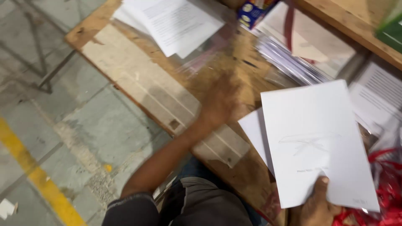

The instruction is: Packing furniture care instructions and decorative red bows into plastic sleeves.

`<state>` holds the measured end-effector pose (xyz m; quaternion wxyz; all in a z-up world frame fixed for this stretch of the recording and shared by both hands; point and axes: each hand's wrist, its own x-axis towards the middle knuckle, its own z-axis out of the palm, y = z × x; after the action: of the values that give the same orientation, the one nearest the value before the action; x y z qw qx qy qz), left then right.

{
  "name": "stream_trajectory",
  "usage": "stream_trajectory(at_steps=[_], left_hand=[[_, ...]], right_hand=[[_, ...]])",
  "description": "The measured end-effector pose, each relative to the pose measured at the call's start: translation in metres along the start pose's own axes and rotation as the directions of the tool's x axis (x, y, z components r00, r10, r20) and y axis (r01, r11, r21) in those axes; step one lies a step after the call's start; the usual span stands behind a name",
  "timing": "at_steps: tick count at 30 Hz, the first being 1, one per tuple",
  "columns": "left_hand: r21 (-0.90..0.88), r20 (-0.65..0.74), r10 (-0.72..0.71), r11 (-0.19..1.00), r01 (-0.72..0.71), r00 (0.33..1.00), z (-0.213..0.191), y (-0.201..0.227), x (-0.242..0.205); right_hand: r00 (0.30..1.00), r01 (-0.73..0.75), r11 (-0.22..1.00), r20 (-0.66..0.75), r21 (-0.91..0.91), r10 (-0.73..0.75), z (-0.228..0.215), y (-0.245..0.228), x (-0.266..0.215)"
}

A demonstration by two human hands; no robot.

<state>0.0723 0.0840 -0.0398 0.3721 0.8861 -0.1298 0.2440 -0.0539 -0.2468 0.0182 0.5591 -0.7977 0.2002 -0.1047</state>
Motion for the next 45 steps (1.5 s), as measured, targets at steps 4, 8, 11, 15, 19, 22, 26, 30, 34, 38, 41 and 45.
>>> stream_trajectory(at_steps=[4, 8, 11, 15, 19, 22, 26, 30, 34, 38, 41, 45], left_hand=[[0.473, 0.027, -0.347, 0.831, 0.294, 0.937, -0.107, -0.081, 0.057], [0.438, -0.004, -0.398, 0.824, 0.359, 0.917, -0.137, -0.106, 0.063], [0.380, -0.217, -0.237, 0.873, 0.306, 0.947, -0.127, -0.127, 0.049], [0.434, -0.238, -0.240, 0.841, 0.324, 0.941, -0.131, -0.111, 0.057], [0.458, -0.205, -0.342, 0.794, 0.399, 0.917, -0.143, -0.113, 0.068], [0.418, -0.231, -0.267, 0.841, 0.344, 0.935, -0.152, -0.091, 0.068], [0.363, -0.010, -0.335, 0.876, 0.316, 0.942, -0.166, 0.046, 0.057], [0.390, 0.325, -0.392, 0.885, 0.255, 0.860, -0.121, 0.055, 0.004], [0.339, 0.349, -0.391, 0.900, 0.275, 0.852, -0.105, 0.055, -0.016], [0.395, 0.196, -0.320, 0.891, 0.224, 0.927, -0.091, 0.058, -0.018], [0.399, 0.171, -0.355, 0.878, 0.265, 0.919, -0.091, 0.061, -0.012], [0.308, 0.106, -0.325, 0.909, 0.279, 0.940, -0.078, 0.040, -0.029]], right_hand=[[0.996, -0.021, 0.936, 0.093, 0.351, -0.013, 0.011, -0.028, -0.009], [0.990, -0.061, 0.928, 0.140, 0.369, 0.009, 0.013, -0.047, -0.006], [0.995, -0.054, 0.873, 0.095, 0.485, 0.009, 0.017, -0.044, -0.007], [0.998, 0.030, 0.941, 0.036, 0.337, -0.044, 0.012, -0.021, -0.003], [0.988, 0.126, 0.939, 0.044, 0.318, -0.148, 0.009, -0.007, 0.002], [0.991, 0.096, 0.946, 0.059, 0.309, -0.120, 0.008, -0.018, -0.001], [1.000, -0.004, 0.964, 0.025, 0.266, -0.003, 0.000, 0.001, 0.008], [0.999, -0.048, 0.966, -0.006, 0.253, 0.051, 0.003, 0.004, 0.007], [0.990, 0.085, 0.841, -0.142, 0.534, -0.010, 0.010, 0.019, 0.004], [0.991, 0.129, 0.850, -0.094, 0.510, -0.094, 0.003, 0.028, 0.005], [0.998, 0.030, 0.817, -0.066, 0.575, 0.011, 0.006, -0.002, -0.002], [0.995, -0.038, 0.882, -0.063, 0.469, 0.076, -0.012, -0.009, -0.003]])
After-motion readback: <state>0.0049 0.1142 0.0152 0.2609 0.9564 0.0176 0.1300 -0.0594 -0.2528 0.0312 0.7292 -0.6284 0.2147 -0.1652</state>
